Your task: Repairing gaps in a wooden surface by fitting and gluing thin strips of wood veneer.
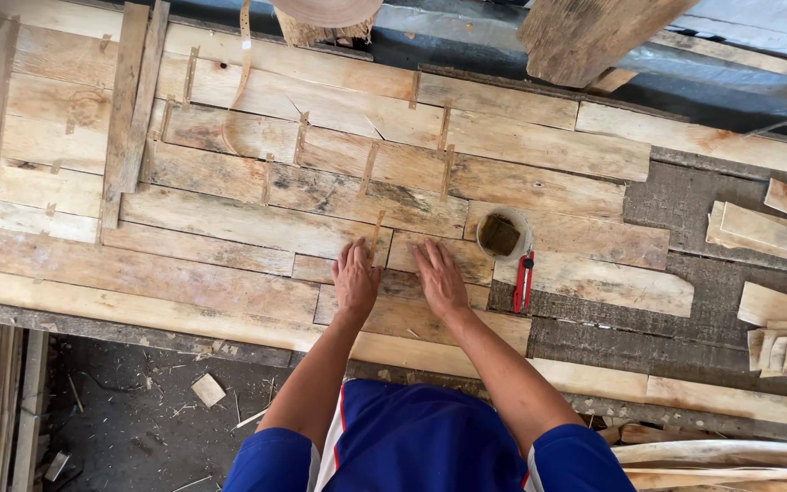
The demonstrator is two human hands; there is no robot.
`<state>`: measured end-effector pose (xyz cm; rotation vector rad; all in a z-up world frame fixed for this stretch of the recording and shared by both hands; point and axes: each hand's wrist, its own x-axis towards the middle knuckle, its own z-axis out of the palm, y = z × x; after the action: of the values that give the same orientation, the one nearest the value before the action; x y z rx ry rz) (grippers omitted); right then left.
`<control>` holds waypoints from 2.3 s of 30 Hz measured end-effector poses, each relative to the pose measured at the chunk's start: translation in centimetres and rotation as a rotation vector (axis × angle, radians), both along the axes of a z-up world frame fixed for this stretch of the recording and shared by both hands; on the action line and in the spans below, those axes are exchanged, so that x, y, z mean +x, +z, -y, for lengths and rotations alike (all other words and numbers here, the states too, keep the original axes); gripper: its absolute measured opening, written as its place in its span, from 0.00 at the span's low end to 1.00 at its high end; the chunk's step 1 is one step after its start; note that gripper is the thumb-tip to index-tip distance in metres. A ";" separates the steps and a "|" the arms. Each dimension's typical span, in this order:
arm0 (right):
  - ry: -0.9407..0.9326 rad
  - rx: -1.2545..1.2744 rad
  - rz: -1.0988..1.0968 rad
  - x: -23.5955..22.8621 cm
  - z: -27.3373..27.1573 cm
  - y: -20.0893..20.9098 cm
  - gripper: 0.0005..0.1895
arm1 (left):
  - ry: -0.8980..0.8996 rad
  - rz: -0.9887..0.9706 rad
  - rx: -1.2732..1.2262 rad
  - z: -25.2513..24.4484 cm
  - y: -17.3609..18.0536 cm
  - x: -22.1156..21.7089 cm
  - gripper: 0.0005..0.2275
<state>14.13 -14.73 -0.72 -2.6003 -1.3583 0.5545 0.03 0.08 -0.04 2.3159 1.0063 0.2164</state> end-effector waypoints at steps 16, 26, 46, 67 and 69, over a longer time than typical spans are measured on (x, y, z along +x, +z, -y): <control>-0.004 0.008 0.000 -0.6 -0.3 0.9 0.30 | 0.012 0.001 -0.029 -0.2 0.5 0.0 0.21; -0.038 0.000 -0.042 -0.9 -0.5 1.1 0.32 | 0.008 -0.005 -0.019 -0.3 0.5 0.0 0.23; -0.054 -0.046 -0.029 -1.0 -1.2 1.5 0.30 | 0.006 0.010 -0.027 -0.5 0.7 -0.1 0.23; -0.026 0.004 0.032 -1.5 -0.4 1.4 0.26 | 0.044 0.153 0.023 -0.1 1.4 -0.8 0.16; -0.014 0.051 0.062 -1.7 -0.3 1.6 0.24 | 0.068 0.131 -0.080 0.0 2.5 -0.8 0.16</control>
<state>12.41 -14.40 0.86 -2.6046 -1.3523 0.4343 -0.75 0.09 2.49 2.1676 1.0103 0.3440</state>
